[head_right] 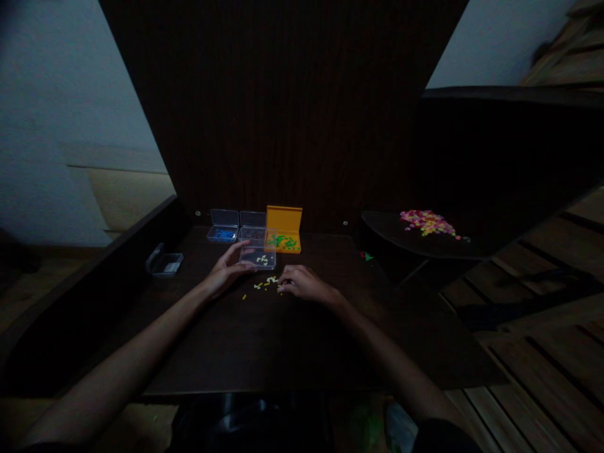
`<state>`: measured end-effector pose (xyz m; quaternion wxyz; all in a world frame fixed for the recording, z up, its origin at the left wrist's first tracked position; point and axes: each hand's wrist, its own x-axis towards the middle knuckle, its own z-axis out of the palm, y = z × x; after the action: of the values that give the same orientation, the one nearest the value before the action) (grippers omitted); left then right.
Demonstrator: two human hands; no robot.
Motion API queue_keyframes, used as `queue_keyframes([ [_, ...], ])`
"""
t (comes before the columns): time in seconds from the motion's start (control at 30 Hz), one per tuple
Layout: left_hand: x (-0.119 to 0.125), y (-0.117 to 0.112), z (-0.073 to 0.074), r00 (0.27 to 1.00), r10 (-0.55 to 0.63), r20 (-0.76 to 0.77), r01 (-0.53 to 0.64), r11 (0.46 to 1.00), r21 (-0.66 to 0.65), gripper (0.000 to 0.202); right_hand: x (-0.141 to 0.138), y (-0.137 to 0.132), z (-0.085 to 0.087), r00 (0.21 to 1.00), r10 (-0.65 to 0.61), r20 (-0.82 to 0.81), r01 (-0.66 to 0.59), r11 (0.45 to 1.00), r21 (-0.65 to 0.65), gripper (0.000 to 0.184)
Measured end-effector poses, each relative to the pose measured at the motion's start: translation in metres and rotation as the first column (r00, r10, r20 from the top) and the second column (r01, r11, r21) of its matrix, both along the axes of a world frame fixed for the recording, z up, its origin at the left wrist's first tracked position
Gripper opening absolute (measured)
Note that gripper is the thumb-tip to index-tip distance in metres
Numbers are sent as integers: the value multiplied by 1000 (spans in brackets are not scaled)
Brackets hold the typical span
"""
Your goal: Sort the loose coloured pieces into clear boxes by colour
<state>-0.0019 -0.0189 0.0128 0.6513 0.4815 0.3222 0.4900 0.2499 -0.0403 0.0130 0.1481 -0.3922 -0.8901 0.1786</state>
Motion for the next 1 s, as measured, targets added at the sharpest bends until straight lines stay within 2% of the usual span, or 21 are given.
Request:
queue_keyframes([
  [0.33,0,-2,2,1000,3,-8,-3,1000,-2,71,1,-6,-12,997,-6,-81,13,996,93,14],
  [0.57,1,-1,1,1000,5,4,-5,1000,-13,71,-1,-15,-10,999,-48,10,46,990,136,14],
  [0.8,2,-1,2,1000,10,-1,-10,1000,-22,71,-5,-20,1,990,-62,123,42,986,159,15],
  [1.0,2,0,-1,1000,8,4,-8,1000,-29,73,-7,-13,27,991,-56,-124,80,977,197,16],
])
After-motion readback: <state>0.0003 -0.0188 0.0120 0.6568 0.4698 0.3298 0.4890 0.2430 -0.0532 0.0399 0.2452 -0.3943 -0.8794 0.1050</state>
